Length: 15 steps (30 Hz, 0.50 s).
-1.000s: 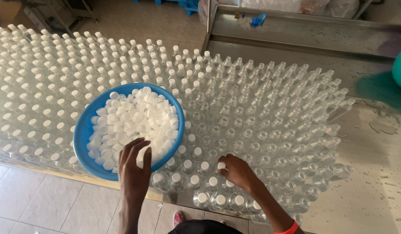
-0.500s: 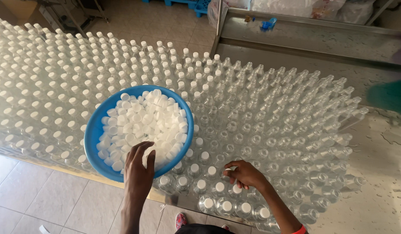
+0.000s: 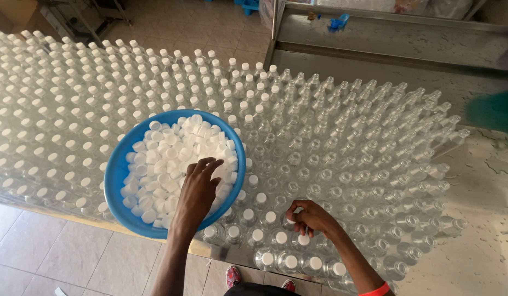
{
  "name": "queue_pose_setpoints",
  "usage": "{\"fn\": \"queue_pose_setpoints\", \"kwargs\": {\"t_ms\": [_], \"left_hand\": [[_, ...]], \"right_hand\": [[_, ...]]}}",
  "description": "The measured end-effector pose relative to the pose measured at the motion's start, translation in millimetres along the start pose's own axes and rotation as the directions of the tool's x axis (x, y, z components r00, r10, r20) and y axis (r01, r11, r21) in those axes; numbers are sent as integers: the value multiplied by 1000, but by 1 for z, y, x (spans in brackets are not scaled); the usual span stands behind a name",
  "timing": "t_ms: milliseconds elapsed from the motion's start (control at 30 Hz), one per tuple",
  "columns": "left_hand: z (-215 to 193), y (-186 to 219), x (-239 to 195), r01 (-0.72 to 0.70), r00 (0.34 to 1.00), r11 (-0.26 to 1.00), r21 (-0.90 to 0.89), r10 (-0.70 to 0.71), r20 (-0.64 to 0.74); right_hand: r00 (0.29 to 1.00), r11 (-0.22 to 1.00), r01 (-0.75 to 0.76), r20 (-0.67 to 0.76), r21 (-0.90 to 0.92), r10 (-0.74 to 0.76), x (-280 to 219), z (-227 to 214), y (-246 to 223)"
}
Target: The person picks white bottle caps from a blue basin and screws them onto clear plastic bottles arranged in rows on a metal table. The person works methodically across the rows, capping each bottle by hand.
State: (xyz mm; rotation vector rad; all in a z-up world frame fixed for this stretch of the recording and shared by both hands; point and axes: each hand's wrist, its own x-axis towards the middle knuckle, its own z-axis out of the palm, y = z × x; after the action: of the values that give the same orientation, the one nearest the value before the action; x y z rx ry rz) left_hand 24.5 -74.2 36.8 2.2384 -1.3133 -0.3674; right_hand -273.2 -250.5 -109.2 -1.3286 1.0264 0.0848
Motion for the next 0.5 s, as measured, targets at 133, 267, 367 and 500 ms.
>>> {"fn": "queue_pose_setpoints", "kwargs": {"t_ms": [133, 267, 367, 500], "left_hand": [[20, -14, 14, -85, 995, 983, 160, 93, -42], [16, -13, 13, -68, 990, 982, 178, 89, -113], [-9, 17, -5, -53, 969, 993, -108, 25, -245], [8, 46, -31, -98, 977, 893, -438, 3, -212]], "right_hand": [[999, 998, 24, -35, -52, -26, -3, 4, -3], [998, 996, 33, -54, -88, -38, -19, 10, -12], [991, 988, 47, -120, -146, -65, -43, 17, -26], [905, 836, 126, -283, -533, -317, -53, 19, -23]]}}
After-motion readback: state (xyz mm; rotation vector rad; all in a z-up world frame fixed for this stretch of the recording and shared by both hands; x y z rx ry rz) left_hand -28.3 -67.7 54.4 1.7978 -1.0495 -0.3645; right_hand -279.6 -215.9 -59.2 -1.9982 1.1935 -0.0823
